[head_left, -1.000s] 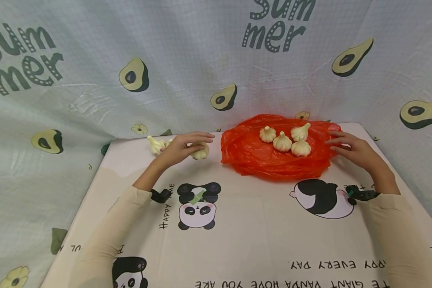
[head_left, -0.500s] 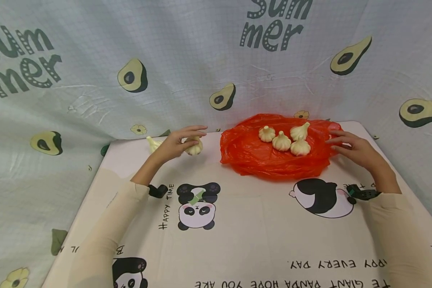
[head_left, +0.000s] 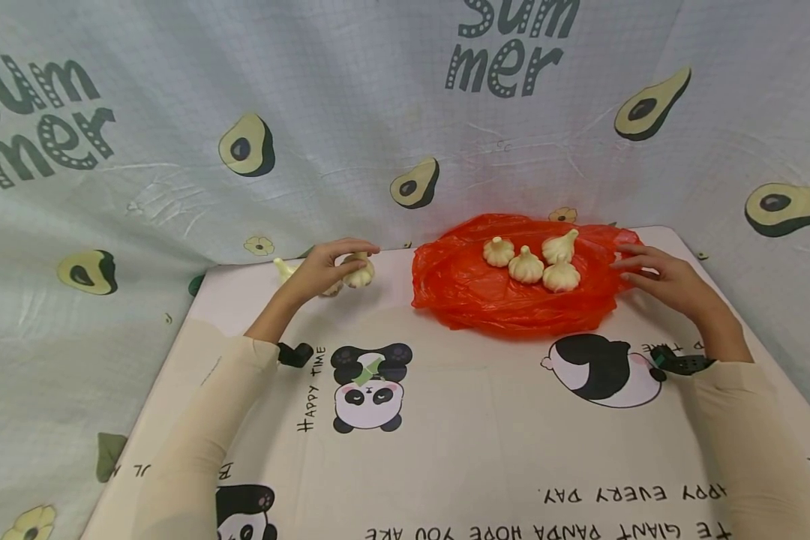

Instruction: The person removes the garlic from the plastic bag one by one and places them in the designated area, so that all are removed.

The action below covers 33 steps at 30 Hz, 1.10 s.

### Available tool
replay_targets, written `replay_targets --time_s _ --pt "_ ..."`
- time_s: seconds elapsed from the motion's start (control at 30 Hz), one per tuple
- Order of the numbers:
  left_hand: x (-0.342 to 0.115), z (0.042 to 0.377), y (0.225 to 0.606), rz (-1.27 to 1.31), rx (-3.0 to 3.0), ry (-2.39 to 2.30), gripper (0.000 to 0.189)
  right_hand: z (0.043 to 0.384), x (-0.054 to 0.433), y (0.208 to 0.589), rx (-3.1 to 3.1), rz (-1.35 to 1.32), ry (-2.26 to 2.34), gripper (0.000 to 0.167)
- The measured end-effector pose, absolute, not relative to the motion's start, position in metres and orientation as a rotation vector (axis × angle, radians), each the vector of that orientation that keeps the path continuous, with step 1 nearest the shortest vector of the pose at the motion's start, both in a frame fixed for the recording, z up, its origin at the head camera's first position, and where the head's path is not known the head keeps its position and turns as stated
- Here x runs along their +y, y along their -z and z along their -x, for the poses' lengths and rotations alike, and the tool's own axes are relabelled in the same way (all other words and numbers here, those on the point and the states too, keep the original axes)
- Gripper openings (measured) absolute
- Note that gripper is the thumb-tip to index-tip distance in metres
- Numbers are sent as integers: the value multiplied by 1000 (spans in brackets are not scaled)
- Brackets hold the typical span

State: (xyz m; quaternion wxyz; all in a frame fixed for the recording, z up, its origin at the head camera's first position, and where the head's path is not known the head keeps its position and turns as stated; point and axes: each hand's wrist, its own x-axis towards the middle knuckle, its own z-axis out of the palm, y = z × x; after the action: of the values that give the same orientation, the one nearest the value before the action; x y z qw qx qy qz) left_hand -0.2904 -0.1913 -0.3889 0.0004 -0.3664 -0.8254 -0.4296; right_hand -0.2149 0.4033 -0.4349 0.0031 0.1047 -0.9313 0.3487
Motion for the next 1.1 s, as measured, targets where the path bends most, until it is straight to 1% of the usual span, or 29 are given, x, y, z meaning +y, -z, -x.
replay_targets --time_s 0.23,0.5,0.73,1.1 --pt "-183 271 367 1128 -2593 1413 29 214 403 434 -2903 -338 -1085 30" --pt "-190 293 391 1032 -2632 1465 27 214 402 432 -2935 -332 -1077 31" --pt "-195 299 398 975 -2663 1543 23 215 401 431 -2928 -340 -1079 30" --pt "-196 303 404 1069 -2692 1505 21 216 403 431 -2931 -349 -1057 31"
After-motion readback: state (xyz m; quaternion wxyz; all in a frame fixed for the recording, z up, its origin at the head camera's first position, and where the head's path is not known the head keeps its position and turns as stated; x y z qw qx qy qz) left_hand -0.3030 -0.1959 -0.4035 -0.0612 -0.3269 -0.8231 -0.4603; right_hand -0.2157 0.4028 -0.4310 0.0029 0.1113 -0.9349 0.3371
